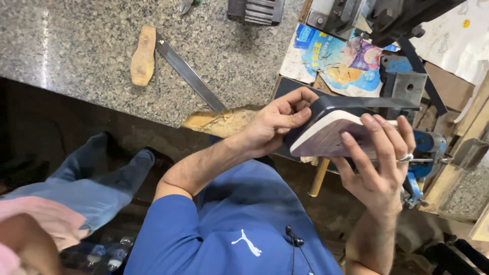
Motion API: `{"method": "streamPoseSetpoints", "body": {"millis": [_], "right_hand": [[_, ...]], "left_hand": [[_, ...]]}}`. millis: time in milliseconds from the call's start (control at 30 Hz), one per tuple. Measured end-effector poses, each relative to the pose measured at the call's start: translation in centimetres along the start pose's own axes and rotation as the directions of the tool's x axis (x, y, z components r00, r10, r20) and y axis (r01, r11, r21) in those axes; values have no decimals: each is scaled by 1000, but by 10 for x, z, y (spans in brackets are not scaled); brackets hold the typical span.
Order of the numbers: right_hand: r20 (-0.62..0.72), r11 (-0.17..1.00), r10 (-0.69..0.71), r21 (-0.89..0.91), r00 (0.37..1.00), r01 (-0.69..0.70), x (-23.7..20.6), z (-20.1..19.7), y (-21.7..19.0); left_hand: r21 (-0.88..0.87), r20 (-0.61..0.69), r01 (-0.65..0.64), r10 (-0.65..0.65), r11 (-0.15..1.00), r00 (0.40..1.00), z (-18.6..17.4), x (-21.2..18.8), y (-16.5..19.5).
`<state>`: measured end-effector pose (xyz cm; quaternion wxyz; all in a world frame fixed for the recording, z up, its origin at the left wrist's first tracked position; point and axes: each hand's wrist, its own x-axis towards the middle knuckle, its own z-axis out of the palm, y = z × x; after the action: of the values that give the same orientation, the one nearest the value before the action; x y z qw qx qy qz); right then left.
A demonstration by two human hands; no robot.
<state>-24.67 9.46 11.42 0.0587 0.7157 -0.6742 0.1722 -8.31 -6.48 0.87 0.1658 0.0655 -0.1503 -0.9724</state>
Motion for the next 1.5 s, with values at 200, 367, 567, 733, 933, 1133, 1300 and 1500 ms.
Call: {"method": "streamPoseSetpoints", "body": {"millis": [200,367,567,733,933,1133,1300,1500], "right_hand": [[-6,999,-40,1,999,40,-1,2,-8],[-4,998,-52,-20,999,52,-5,1,-14],[20,997,-62,-48,998,63,-9,-2,-21],[19,991,-65,-115,998,67,-10,-4,-25],[6,992,-51,-113,999,51,-10,-5,-29],[-17,995,-33,-99,999,32,-14,-1,-28],[-32,995,-20,-100,999,17,-18,3,-27],[-55,992,-10,-123,998,3,-25,9,-27]], "left_hand": [[37,83,24,-27,999,996,5,-15,2],[61,146,63,-71,996,987,7,-22,4],[65,121,130,-137,989,983,12,-28,0],[70,82,173,-179,982,981,15,-31,-1],[116,57,186,-193,976,979,13,-32,1],[113,26,212,-216,971,976,10,-34,-2],[138,32,194,-201,971,979,9,-31,-2],[248,-13,180,-182,952,983,9,-28,0]]}}
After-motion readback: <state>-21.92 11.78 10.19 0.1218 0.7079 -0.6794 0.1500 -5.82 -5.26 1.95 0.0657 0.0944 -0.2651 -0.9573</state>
